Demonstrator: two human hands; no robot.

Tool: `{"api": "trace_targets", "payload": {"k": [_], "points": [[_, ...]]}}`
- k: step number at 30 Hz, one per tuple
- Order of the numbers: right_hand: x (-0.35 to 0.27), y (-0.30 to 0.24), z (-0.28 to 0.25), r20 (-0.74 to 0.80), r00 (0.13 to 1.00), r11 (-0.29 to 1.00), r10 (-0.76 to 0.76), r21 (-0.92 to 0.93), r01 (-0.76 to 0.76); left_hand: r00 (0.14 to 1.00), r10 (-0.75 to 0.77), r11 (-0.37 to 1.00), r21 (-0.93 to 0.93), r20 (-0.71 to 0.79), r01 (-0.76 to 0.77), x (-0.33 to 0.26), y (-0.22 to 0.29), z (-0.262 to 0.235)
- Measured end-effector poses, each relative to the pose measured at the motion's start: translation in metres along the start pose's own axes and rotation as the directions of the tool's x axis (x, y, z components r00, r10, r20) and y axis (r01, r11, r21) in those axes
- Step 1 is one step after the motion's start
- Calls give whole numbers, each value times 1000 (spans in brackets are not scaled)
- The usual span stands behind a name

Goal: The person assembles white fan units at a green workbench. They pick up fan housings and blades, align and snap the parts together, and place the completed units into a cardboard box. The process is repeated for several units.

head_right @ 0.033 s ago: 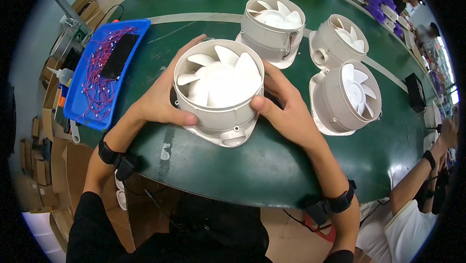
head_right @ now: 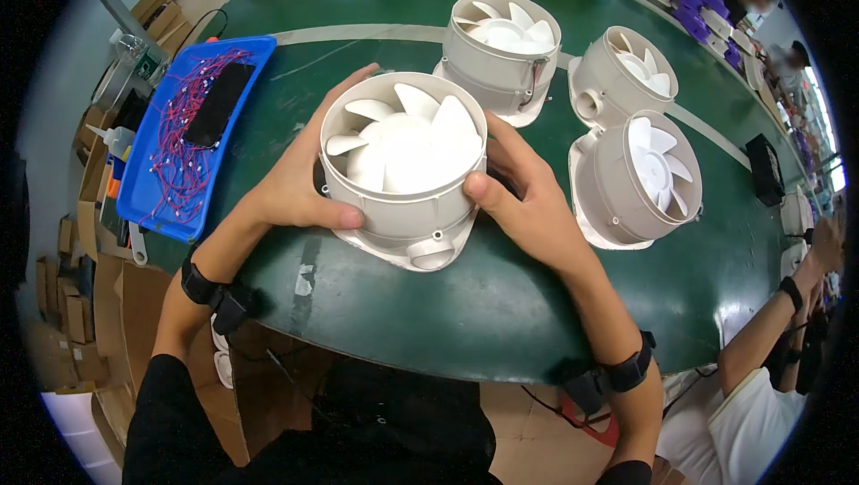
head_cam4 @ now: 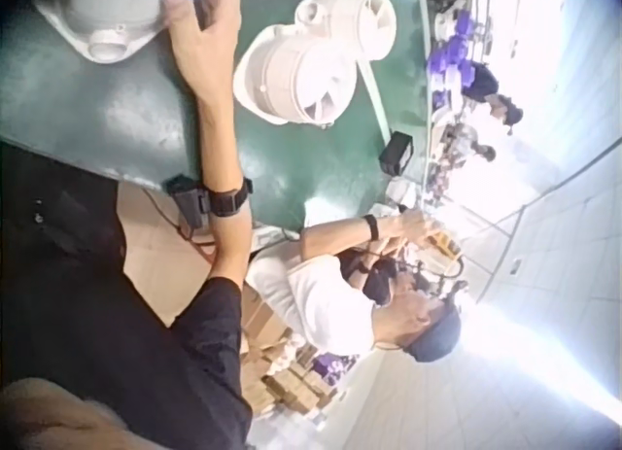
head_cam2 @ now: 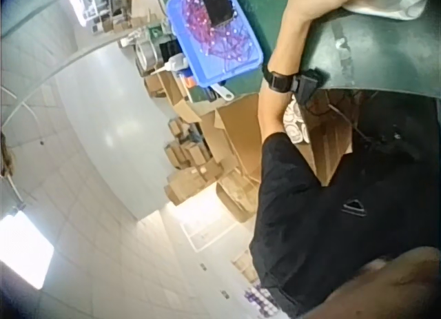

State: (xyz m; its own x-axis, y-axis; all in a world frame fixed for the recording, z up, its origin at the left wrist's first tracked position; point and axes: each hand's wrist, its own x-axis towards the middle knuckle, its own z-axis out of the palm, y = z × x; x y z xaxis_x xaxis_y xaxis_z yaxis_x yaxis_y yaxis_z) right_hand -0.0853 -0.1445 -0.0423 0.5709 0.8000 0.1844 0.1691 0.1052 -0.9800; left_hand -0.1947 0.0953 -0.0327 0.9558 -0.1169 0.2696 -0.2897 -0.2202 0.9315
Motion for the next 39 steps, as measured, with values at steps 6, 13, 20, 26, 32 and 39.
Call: {"api": "trace_targets", "payload": {"k": [6,13,20,26,32,39], "points": [[-4,1,6,21,995,992,-96,-80,98,989,-41,968,-250,-140,5,1,5,9],[-13,-8,16,28,999,999,-32,5,32,990,-49,925,-379,-135,-6,-3,-2,17],[-10,-9,20,-43,999,989,12,146,-5,957,-117,978,-199,-266,65,-5,21,22],[-8,-5,17,-80,995,995,-64,66,70,972,-57,987,-159,-230,21,-7,25,24],[-9,-9,20,-118,985,992,-122,-44,118,988,-22,988,-154,-155,-2,-5,12,27],[-10,-13,16,-165,979,989,-123,-108,106,992,1,954,-297,-130,-40,-3,1,26]]}}
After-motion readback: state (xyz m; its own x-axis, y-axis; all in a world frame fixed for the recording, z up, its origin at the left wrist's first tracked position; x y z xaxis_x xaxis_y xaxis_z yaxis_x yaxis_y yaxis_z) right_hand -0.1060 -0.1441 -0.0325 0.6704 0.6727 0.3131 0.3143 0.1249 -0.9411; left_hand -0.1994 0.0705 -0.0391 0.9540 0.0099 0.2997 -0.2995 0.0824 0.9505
